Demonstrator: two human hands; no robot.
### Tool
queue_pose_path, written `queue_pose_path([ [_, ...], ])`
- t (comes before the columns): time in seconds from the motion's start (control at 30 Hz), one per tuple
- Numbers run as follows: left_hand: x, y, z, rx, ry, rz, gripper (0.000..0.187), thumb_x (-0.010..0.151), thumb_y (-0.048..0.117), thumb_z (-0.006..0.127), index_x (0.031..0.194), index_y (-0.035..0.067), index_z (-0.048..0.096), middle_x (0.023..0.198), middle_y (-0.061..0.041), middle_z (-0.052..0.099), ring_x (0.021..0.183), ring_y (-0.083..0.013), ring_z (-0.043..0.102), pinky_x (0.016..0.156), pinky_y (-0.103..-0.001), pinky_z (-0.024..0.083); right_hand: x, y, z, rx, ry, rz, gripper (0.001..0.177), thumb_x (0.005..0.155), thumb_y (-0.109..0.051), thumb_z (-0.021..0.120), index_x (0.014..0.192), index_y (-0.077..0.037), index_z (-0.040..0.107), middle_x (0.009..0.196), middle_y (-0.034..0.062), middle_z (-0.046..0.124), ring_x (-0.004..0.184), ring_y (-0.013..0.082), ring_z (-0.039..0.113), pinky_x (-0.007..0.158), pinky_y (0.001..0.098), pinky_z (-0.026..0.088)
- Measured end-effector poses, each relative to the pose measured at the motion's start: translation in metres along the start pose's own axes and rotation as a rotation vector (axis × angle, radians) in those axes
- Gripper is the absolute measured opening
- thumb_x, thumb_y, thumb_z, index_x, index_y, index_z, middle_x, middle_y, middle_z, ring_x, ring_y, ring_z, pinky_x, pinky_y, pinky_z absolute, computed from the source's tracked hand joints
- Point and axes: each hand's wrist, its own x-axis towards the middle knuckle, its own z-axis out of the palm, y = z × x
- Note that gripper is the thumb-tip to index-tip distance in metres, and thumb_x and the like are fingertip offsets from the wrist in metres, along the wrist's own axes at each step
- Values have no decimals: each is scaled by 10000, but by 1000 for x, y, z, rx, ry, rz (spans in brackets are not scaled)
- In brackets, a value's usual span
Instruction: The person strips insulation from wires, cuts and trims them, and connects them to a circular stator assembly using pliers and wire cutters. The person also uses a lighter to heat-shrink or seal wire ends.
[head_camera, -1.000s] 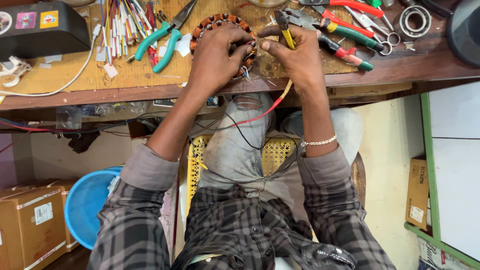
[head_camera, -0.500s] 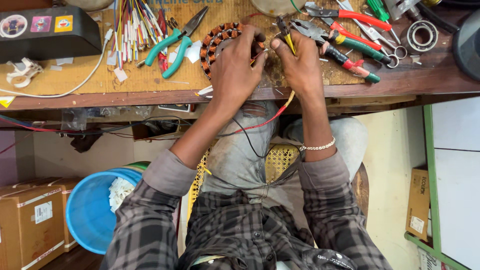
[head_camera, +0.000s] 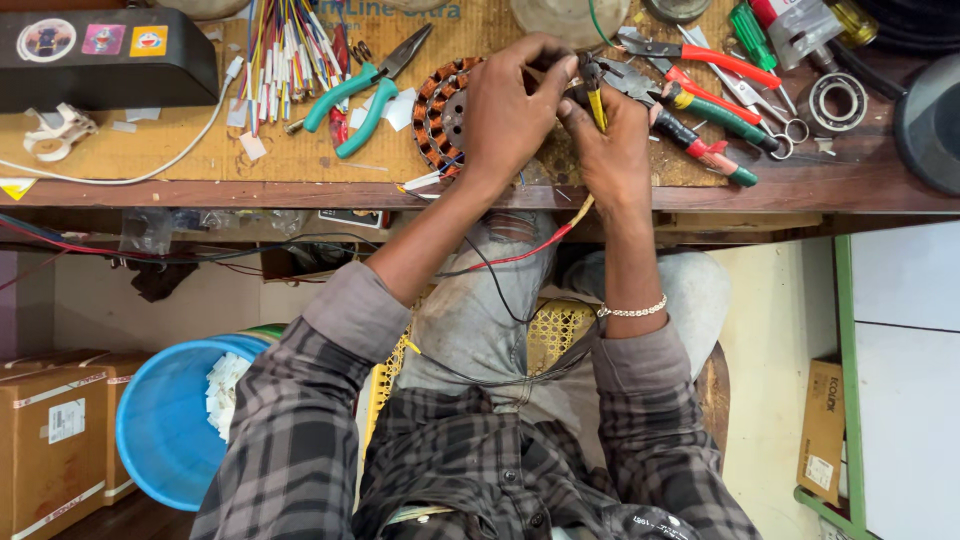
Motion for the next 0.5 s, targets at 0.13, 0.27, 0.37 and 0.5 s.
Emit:
queue_pose_path([
  [0.13,2,4,-14,154,33,61,137,951,194,733,1017,73,730,919,-88,770,840,-278,727,788,-393,540,-4,2,-13,334,7,195,276,1096,-275,541,997,-35,637,684,-85,418,553,31,354,464,203,260],
  [0.27,-12,14,-42,252,111,383,413,835,87,673,1228,-13,594,1132,-195,640,1004,-413,571,875,-482,468,-9,-3,-28,576,-81,255,291,1169,-374,448,1085,-100,501,757,-55,377,581,62,337,480,196,290],
  [0.37,-27,21,-59,385,-12,331,380,906,160,770,1235,48,617,1150,-130,668,1013,-384,590,864,-466,503,-15,-13,-27,198,-102,195,304,1173,-320,478,1169,-48,613,827,-93,491,680,47,462,520,235,408],
  [0.5,-43,19,-59,471,-135,179,256,886,228,810,1046,112,648,1001,-77,684,975,-343,632,797,-466,509,-23,-23,-24,-372,5,-22,298,1136,-261,552,1118,-7,707,710,5,614,593,66,564,524,251,442],
])
